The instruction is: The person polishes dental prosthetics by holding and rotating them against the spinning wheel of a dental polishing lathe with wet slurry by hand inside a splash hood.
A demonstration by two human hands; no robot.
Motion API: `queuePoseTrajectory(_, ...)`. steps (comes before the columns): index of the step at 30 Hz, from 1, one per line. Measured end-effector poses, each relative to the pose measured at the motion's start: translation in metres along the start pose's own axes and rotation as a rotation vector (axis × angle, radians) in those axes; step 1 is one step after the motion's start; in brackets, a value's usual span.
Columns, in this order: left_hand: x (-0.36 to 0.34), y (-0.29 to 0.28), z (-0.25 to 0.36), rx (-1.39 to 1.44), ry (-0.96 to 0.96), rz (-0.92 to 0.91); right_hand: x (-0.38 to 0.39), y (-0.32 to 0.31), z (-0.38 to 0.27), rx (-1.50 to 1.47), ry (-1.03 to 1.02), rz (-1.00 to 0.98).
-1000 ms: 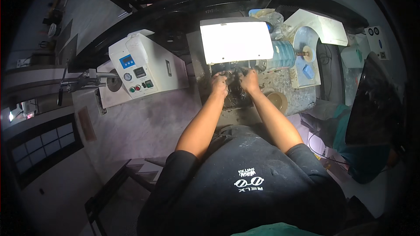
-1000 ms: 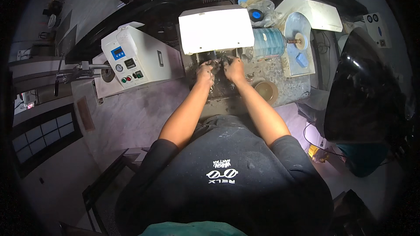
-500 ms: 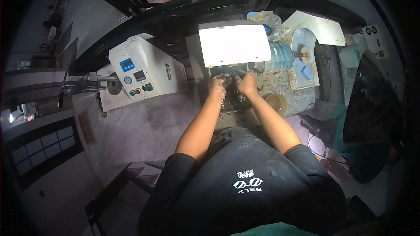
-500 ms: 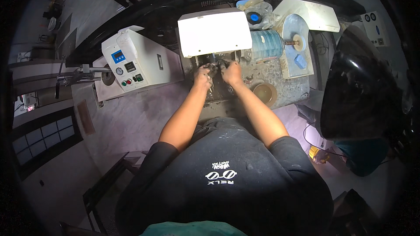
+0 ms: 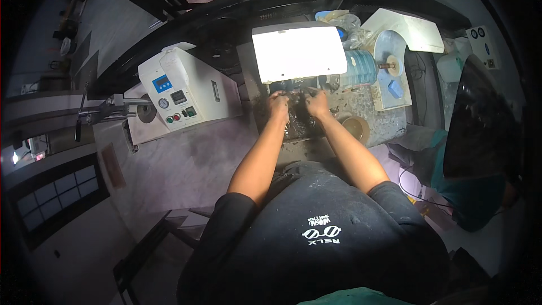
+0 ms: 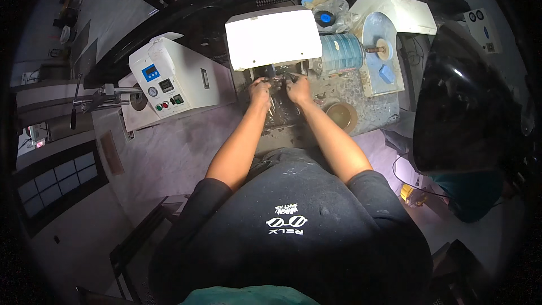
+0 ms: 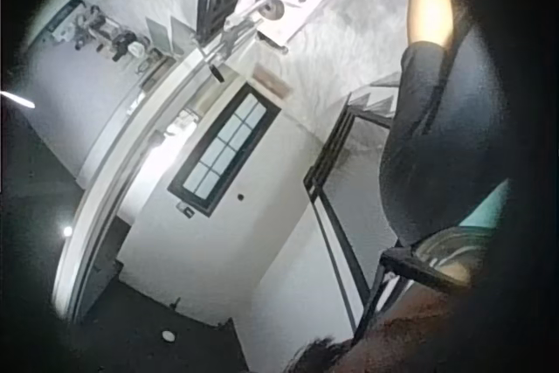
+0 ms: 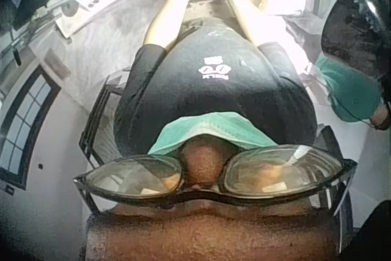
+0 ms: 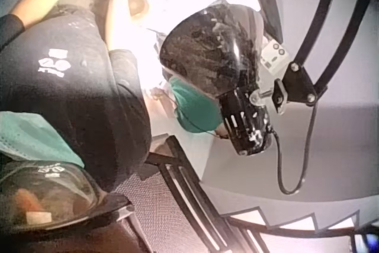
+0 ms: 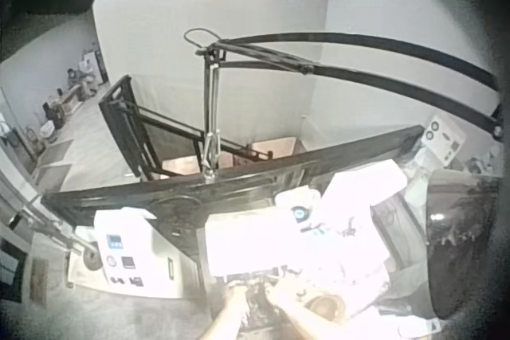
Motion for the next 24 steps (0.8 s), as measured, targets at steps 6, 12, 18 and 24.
queuePoseTrajectory(6, 0.005, 0.013, 0.000, 0.145, -0.016, 0.026, -0.021, -0.002, 0.018, 0.010, -0.033, 0.032)
queuePoseTrajectory(12, -0.007, -0.002, -0.017, 0.239, -0.101, 0.046, -0.012, 0.003, -0.002, 0.258, -0.017, 0.093)
queuePoseTrajectory(18, -0.009, -0.001, -0.030, 0.242, -0.060, 0.023, 0.000, -0.008, -0.010, -0.007, -0.054, 0.004)
queuePoseTrajectory(24, 0.016, 0.017, -0.022, 0.350, -0.295, -0.025, 0.003, -0.012, -0.018, 0.295, -0.146, 0.099)
Point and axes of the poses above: each hand's wrist, its own x-axis away from the middle knuckle, its own y-axis out of the palm, z = x × y, the point moved 8 cm from there along -x, towards the middle knuckle, and after that the axes turned 14 degrees about y, right-handed, at the moved point
